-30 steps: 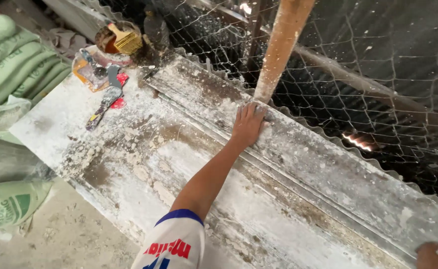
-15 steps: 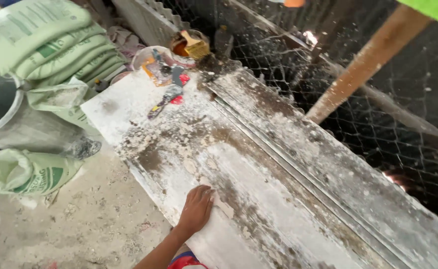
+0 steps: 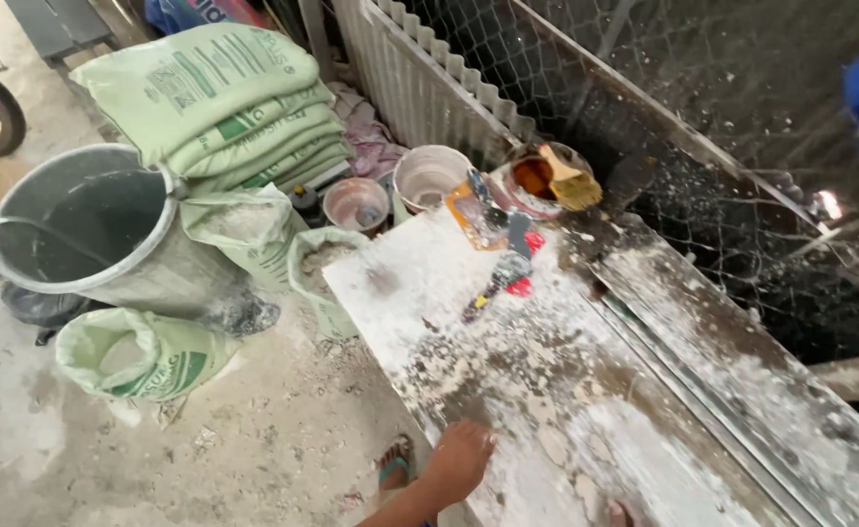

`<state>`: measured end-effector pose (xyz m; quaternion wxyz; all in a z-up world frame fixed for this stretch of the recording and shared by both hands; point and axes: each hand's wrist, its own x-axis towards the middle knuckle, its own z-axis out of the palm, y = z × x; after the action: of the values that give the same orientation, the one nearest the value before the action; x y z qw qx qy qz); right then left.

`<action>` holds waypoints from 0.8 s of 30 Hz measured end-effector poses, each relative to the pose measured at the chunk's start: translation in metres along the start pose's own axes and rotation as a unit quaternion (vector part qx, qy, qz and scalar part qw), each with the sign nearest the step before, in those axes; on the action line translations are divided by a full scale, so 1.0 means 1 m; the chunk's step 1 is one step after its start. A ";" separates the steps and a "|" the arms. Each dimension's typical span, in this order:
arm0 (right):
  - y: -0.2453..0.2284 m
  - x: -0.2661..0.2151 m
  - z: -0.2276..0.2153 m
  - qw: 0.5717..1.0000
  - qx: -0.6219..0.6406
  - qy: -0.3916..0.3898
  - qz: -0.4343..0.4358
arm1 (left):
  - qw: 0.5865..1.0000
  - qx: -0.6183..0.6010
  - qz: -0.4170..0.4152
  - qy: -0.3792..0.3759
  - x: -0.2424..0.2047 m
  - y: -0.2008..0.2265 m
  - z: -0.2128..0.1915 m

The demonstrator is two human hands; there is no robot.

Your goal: Cleaning and preparing plaster molds for casting decorative cornices.

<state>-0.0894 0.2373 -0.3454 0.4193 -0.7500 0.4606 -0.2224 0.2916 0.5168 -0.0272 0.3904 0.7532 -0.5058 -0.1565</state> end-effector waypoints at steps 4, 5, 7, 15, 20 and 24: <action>-0.090 0.014 0.103 0.992 0.120 -0.024 -0.011 | 0.999 -0.008 -0.004 -0.034 0.011 -0.036 -0.097; -0.134 0.012 0.115 0.996 0.079 -0.033 -0.037 | 0.998 0.003 -0.045 -0.032 0.017 -0.045 -0.115; -0.229 0.004 0.111 0.996 0.037 -0.044 -0.064 | 0.996 0.013 -0.088 -0.028 0.032 -0.059 -0.150; -0.422 0.000 0.124 0.992 0.023 -0.108 0.056 | 0.973 -0.017 -0.171 0.156 0.016 -0.083 -0.177; -0.436 -0.001 0.132 0.992 0.027 -0.096 0.077 | 0.972 -0.048 -0.142 0.180 -0.014 -0.122 -0.134; -0.477 0.020 0.124 0.994 -0.023 -0.091 0.063 | 0.969 -0.084 -0.164 0.163 0.020 -0.133 -0.154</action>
<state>0.2497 0.3795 -0.0169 0.4550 -0.7463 0.4717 -0.1161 0.4820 0.5899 -0.0240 0.4982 0.8058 -0.2901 -0.1358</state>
